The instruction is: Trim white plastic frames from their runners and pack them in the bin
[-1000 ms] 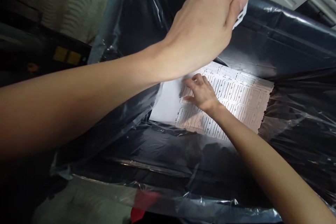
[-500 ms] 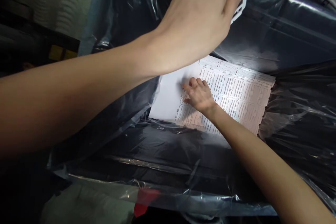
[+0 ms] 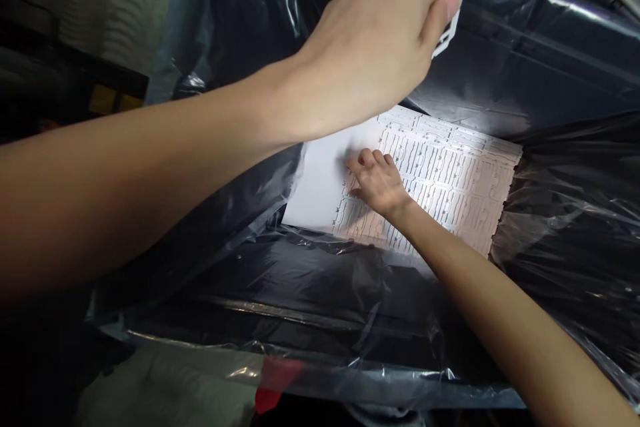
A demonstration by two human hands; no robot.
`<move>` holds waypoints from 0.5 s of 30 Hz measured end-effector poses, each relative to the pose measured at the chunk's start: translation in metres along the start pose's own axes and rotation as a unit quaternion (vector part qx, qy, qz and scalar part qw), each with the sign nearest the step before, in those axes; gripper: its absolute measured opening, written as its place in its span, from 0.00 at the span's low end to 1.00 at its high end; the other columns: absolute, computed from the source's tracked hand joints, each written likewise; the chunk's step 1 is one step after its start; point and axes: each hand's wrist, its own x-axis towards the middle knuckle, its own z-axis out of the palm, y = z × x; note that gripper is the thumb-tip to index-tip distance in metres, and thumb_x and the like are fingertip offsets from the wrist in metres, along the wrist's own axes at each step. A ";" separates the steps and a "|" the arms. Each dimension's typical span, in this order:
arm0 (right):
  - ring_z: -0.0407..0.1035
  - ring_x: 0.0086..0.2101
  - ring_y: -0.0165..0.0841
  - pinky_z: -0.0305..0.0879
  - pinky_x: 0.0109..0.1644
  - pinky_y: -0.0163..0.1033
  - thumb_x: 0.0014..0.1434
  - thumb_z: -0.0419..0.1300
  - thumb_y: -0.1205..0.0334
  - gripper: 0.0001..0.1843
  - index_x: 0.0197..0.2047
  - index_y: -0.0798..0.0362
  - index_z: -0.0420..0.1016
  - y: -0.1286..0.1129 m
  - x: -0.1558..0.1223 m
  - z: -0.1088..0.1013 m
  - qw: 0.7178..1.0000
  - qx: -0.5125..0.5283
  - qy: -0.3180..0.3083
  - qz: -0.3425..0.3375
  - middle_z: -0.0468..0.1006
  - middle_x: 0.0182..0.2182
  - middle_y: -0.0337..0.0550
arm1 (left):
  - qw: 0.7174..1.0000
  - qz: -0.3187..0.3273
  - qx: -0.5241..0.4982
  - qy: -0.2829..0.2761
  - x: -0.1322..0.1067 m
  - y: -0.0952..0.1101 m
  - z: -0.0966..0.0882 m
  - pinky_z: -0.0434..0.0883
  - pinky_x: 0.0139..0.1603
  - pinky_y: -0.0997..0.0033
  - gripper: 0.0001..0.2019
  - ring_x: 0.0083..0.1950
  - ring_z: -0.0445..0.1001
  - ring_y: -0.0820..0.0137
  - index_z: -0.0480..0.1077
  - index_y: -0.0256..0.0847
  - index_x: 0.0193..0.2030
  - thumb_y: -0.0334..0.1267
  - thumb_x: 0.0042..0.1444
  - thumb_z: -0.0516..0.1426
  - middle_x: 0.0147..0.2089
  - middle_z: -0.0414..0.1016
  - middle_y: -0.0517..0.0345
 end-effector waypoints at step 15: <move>0.74 0.50 0.48 0.73 0.57 0.55 0.59 0.69 0.64 0.24 0.58 0.53 0.75 0.041 -0.017 -0.021 0.915 0.378 0.118 0.073 0.77 0.52 0.50 | 0.998 -0.025 0.009 -0.053 0.005 -0.002 0.003 0.73 0.51 0.59 0.17 0.58 0.80 0.50 0.78 0.34 0.55 0.22 0.62 0.56 0.54 0.81 0.45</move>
